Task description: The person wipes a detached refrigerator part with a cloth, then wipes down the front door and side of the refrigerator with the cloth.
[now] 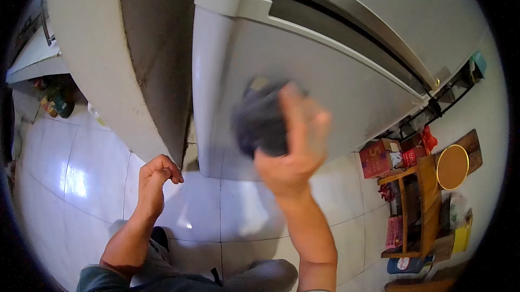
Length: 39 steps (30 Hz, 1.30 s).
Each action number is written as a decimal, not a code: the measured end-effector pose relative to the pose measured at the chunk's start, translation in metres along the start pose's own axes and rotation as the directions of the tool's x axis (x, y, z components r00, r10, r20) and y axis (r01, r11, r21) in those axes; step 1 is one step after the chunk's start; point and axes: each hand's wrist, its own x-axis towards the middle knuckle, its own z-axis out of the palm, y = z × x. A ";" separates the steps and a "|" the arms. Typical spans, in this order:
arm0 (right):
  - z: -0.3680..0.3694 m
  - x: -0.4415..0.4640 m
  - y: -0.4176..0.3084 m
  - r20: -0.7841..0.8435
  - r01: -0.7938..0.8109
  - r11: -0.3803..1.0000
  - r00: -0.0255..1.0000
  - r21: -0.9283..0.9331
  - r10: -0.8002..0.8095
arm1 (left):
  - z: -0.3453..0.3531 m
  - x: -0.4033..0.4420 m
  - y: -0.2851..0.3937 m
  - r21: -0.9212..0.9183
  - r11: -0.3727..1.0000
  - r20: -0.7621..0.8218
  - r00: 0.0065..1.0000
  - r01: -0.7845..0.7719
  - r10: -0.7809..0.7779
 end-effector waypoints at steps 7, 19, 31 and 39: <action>0.053 0.025 -0.024 -0.012 0.221 0.963 0.974 -0.156 -0.226 | 0.020 0.003 -0.010 -0.005 0.997 -0.038 0.997 -0.073 0.073; 0.023 0.048 -0.008 -0.234 0.082 0.995 0.968 -0.059 -0.094 | 0.000 0.006 0.005 -0.262 0.965 -0.143 0.989 -0.016 -0.022; 0.056 -0.117 0.003 0.440 0.098 0.994 0.895 -0.039 -0.071 | -0.039 0.009 0.003 -0.762 0.646 -0.150 0.962 0.035 -0.229; 0.077 -0.069 -0.011 0.204 0.311 0.918 0.942 -0.247 -0.265 | -0.036 0.019 0.007 -0.586 0.810 -0.254 0.944 0.021 -0.209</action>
